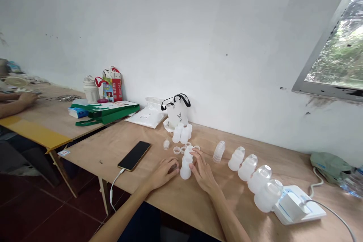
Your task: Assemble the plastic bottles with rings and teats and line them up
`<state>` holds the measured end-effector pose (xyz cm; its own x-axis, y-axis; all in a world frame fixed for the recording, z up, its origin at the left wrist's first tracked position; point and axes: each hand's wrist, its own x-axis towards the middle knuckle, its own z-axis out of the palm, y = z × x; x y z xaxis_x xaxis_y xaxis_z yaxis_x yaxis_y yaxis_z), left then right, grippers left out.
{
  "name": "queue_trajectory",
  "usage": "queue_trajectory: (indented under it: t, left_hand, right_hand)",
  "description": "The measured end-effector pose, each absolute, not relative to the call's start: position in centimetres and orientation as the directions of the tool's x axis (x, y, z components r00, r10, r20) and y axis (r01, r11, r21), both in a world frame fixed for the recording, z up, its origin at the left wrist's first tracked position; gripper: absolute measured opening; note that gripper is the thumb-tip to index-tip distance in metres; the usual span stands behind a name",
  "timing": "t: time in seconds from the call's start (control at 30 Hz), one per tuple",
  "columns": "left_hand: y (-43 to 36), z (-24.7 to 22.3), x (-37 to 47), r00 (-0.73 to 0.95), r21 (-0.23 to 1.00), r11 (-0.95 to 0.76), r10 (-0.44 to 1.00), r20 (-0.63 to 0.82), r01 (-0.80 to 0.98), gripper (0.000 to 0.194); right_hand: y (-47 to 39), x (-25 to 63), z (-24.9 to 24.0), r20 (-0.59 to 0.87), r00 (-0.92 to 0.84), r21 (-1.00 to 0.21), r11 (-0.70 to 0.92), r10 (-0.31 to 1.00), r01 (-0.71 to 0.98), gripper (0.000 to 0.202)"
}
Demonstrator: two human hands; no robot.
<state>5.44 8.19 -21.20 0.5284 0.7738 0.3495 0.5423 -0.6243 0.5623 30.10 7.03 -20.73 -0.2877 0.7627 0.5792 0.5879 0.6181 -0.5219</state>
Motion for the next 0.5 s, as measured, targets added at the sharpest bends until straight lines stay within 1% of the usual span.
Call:
queue_trajectory:
  t: [0.07,0.2,0.33,0.4,0.5]
  left_hand:
    - [8.19,-21.09,5.55,0.517,0.577,-0.613,0.783,0.347,0.541,0.003]
    - [8.33,-20.97,5.77,0.499,0.606,-0.607,0.787,0.364,0.514,0.011]
    - [8.28,-20.87,5.82,0.478,0.624,-0.576,0.809,0.342,0.528,0.015]
    - [8.21,-20.99,5.77,0.467,0.599,-0.575,0.813,0.347,0.557,0.017]
    - [8.2,-21.42,5.66,0.485,0.524,-0.616,0.787,0.382,0.588,0.017]
  right_hand:
    - [6.93,30.0,-20.5,0.588,-0.283,-0.513,0.62,0.757,0.593,0.039]
    - [6.81,29.87,-20.37,0.604,-0.266,-0.508,0.62,0.751,0.598,0.041]
    - [6.94,29.9,-20.68,0.585,-0.259,-0.544,0.609,0.768,0.578,0.04]
    - [7.09,29.98,-20.88,0.572,-0.247,-0.575,0.597,0.782,0.559,0.04]
    - [7.28,30.14,-21.05,0.56,-0.226,-0.624,0.585,0.797,0.518,0.042]
